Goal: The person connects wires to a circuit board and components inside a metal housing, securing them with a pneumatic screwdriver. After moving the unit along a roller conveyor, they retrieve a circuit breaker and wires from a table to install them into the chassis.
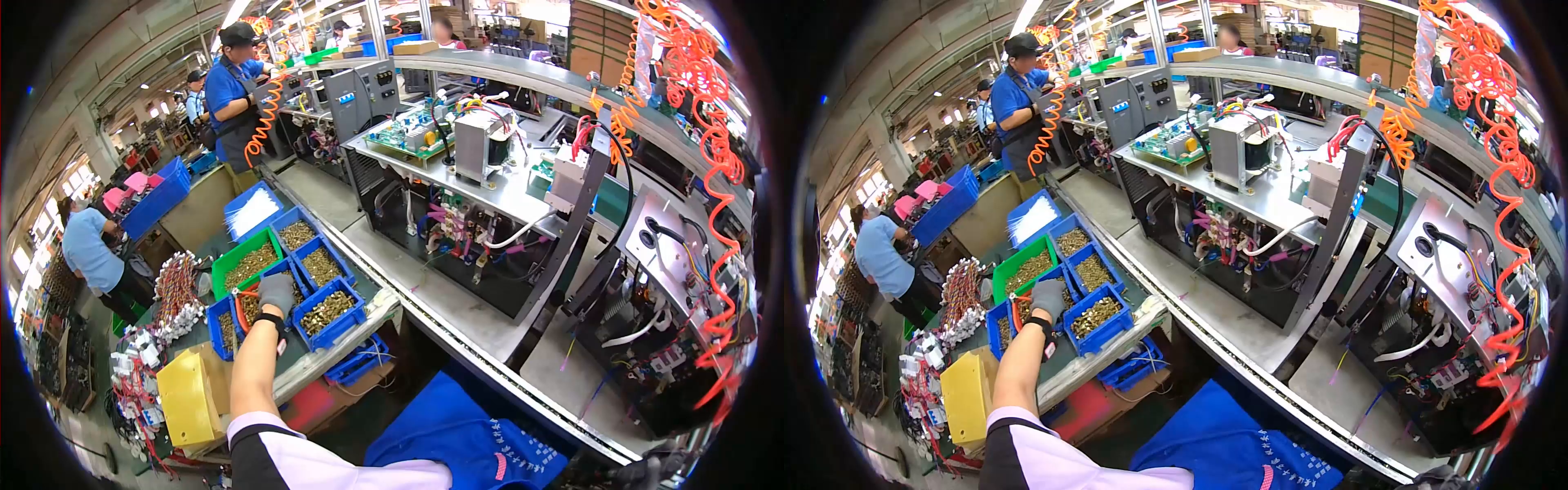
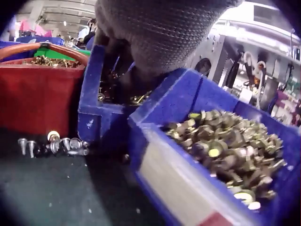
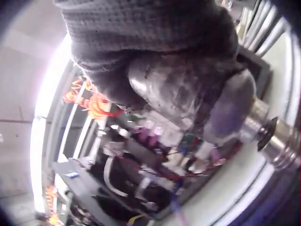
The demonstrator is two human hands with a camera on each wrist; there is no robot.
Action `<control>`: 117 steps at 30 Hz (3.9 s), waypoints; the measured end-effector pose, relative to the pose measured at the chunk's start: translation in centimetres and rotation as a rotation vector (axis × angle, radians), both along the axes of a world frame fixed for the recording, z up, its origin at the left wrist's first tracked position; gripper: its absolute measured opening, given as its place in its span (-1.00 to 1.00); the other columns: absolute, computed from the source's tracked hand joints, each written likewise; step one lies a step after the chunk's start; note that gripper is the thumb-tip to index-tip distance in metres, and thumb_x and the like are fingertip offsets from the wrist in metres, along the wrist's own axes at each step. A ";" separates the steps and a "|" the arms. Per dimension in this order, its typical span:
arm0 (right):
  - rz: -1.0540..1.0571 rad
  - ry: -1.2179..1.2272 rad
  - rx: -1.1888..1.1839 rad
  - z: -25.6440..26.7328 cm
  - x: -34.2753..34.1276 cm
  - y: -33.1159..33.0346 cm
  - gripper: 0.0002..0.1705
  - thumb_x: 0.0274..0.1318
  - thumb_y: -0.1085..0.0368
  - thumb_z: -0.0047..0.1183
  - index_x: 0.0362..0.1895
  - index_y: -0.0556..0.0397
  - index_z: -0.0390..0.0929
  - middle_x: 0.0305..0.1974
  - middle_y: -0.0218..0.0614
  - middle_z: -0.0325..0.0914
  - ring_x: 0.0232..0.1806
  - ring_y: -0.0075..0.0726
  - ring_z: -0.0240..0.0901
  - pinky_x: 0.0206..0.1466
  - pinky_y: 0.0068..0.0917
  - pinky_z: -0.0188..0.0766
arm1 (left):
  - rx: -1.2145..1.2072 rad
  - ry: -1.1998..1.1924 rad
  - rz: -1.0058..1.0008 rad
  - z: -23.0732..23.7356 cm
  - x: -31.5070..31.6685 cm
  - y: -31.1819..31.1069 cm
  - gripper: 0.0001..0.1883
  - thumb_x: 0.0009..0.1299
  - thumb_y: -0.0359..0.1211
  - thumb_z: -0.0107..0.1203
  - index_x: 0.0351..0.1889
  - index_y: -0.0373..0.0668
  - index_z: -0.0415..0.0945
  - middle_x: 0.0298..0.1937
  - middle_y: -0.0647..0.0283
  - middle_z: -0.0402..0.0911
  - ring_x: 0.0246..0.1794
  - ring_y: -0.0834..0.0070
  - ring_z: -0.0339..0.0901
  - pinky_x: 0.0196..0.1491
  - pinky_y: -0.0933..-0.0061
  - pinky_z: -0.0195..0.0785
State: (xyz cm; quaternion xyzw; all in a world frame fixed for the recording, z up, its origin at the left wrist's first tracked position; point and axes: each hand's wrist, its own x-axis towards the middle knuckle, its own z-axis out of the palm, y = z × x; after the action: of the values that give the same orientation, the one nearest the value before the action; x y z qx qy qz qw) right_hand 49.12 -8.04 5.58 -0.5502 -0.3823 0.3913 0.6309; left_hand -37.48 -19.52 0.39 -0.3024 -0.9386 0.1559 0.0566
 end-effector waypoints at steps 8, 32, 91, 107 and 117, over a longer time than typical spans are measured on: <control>0.195 -0.090 0.938 13.9 -15.2 0.6 -0.51 0.23 0.08 0.08 0.13 0.10 0.40 0.08 -0.01 0.40 -0.05 0.05 0.37 -0.19 -0.10 0.40 | 0.399 -0.035 -0.040 2.1 -0.3 -1.5 -0.81 0.21 -0.27 0.22 -0.27 -0.11 0.67 -0.25 0.04 0.68 -0.15 0.12 0.64 -0.01 0.17 0.48; 0.459 0.538 1.037 14.3 -10.9 -3.6 -0.61 0.00 0.26 0.20 -0.07 -0.03 0.39 -0.31 -0.45 0.20 -0.29 -0.36 0.20 -0.47 -0.42 0.31 | 1.324 -1.862 -0.206 12.3 22.1 7.1 -0.86 0.38 -0.42 0.03 -0.18 -0.29 0.51 -0.31 0.19 0.56 -0.33 0.58 0.52 -0.37 0.68 0.43; 0.119 1.177 1.176 26.1 29.6 6.1 -0.74 0.07 0.51 0.05 -0.14 0.02 0.34 -0.34 -0.58 0.12 -0.33 -0.60 0.07 -0.32 -0.59 0.30 | 0.350 -1.863 -0.429 23.9 83.2 26.7 -0.53 0.51 0.15 -0.10 -0.34 -0.04 0.41 -0.62 0.51 0.25 -0.65 0.78 0.08 -0.60 0.67 -0.19; -0.136 1.399 1.263 17.8 33.6 6.2 -0.68 0.02 0.57 0.06 -0.09 0.10 0.39 -0.27 -0.52 0.28 -0.27 -0.58 0.23 -0.33 -0.60 0.38 | 0.468 -2.256 -0.366 23.6 84.2 27.7 -0.71 0.45 -0.15 0.09 -0.38 -0.06 0.29 -0.65 0.53 0.13 -0.72 0.74 0.05 -0.64 0.66 -0.10; 0.121 1.496 1.176 18.2 33.8 7.1 -0.72 0.06 0.53 0.07 -0.14 -0.03 0.40 -0.27 -0.51 0.31 -0.30 -0.58 0.28 -0.34 -0.56 0.37 | 0.810 -1.962 -0.862 23.6 88.8 27.9 -0.37 0.27 -0.48 0.22 0.29 -0.28 0.22 -0.08 0.15 0.60 -0.14 0.38 0.63 -0.04 0.31 0.56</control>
State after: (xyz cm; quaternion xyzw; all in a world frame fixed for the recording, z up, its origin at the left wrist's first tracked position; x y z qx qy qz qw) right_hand 82.91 -0.96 23.80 0.2690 -0.0429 0.4188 0.8663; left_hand 51.34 8.43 24.03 -0.5499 -0.3778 -0.4934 -0.5580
